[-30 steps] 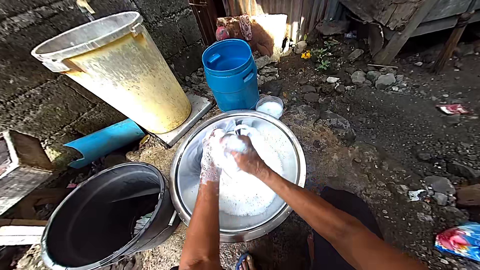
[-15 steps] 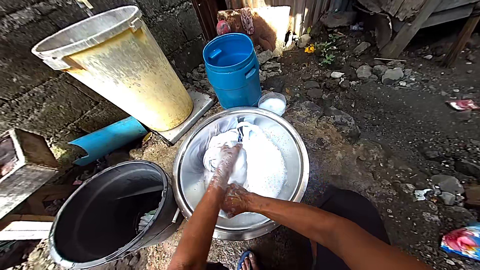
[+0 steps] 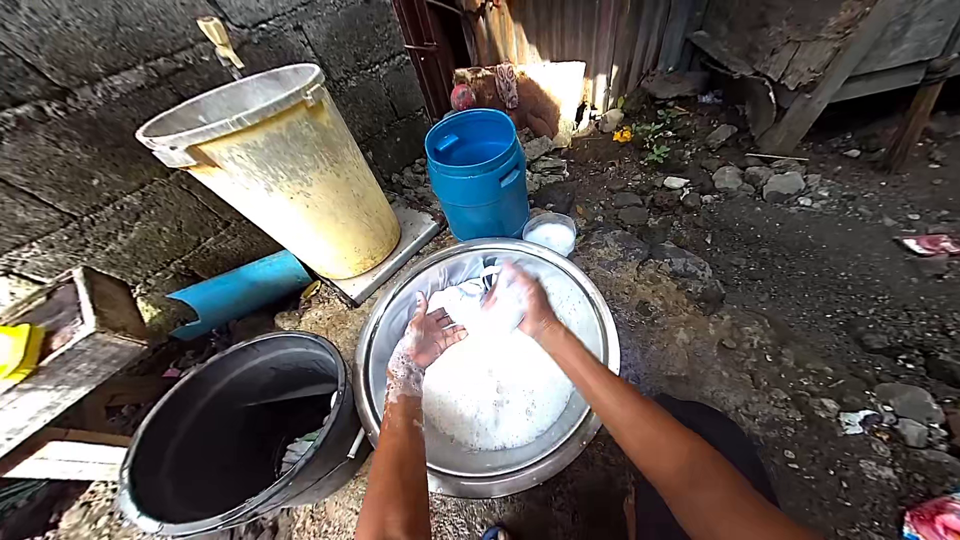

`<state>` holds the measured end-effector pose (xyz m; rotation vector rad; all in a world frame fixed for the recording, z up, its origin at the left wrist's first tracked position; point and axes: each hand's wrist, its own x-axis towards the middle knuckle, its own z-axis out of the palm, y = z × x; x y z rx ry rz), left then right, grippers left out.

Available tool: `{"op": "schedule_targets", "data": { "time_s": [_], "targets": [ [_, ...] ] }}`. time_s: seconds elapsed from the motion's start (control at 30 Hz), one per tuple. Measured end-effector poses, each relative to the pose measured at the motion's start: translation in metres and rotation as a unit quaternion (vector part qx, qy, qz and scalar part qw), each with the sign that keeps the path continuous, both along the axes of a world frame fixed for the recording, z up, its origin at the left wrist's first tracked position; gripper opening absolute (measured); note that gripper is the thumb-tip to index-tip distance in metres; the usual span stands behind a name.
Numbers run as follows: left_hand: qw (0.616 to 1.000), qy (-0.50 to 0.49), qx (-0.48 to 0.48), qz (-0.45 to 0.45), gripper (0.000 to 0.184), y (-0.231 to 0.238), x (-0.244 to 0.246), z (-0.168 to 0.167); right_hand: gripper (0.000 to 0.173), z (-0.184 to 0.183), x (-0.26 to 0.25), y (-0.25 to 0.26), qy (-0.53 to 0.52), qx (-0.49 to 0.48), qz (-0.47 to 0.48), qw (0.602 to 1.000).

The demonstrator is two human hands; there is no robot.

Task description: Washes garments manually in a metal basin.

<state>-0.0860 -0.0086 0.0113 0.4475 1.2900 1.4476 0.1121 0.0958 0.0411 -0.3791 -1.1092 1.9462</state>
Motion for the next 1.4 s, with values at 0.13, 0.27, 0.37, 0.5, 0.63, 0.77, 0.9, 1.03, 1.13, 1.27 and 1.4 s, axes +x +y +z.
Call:
{"op": "schedule_targets", "data": {
  "time_s": [0.13,0.27,0.37,0.5,0.63,0.77,0.9,1.03,1.13,1.27,1.4],
  "targets": [
    [0.99,-0.046,0.123,-0.048,0.09,0.004,0.018,-0.035,0.053,0.004,0.01,0.029,0.175,-0.238,-0.035,0.955],
    [0.951,-0.166,0.26,0.019,0.103,0.026,0.055,-0.033,0.049,-0.01,-0.004,0.02,0.139,-0.316,-0.06,0.937],
    [0.932,-0.127,0.326,0.09,0.07,0.033,0.049,-0.014,0.044,-0.022,-0.004,0.024,0.054,-0.348,-0.089,0.932],
    [0.957,0.036,0.253,0.137,0.049,0.026,0.033,0.013,0.039,-0.015,-0.001,0.03,0.022,-0.356,-0.13,0.925],
    [0.956,0.12,0.156,0.216,0.031,0.026,0.044,0.035,0.052,0.011,0.005,0.018,-0.007,-0.234,-0.157,0.959],
    [0.93,0.275,0.079,0.232,0.034,0.02,0.07,0.049,0.073,0.032,0.008,-0.003,-0.001,-0.044,-0.125,0.991],
    [0.911,0.367,-0.014,0.189,0.039,-0.001,0.086,0.044,0.053,0.042,0.004,-0.038,-0.023,0.203,-0.156,0.966],
    [0.901,0.413,0.053,0.123,0.038,-0.035,0.094,0.043,0.023,0.032,-0.001,-0.075,-0.046,0.473,-0.169,0.863],
    [0.929,0.347,0.102,0.078,0.033,-0.051,0.094,0.048,0.027,0.007,-0.005,-0.104,-0.036,0.586,-0.145,0.796],
    [0.951,0.295,0.025,0.091,0.025,-0.059,0.108,0.07,0.025,-0.05,-0.006,-0.124,-0.019,0.664,-0.096,0.741],
    [0.936,0.336,-0.063,0.08,0.034,-0.038,0.085,0.027,0.018,-0.091,-0.003,-0.126,-0.102,0.707,0.014,0.7]
  ]
}}
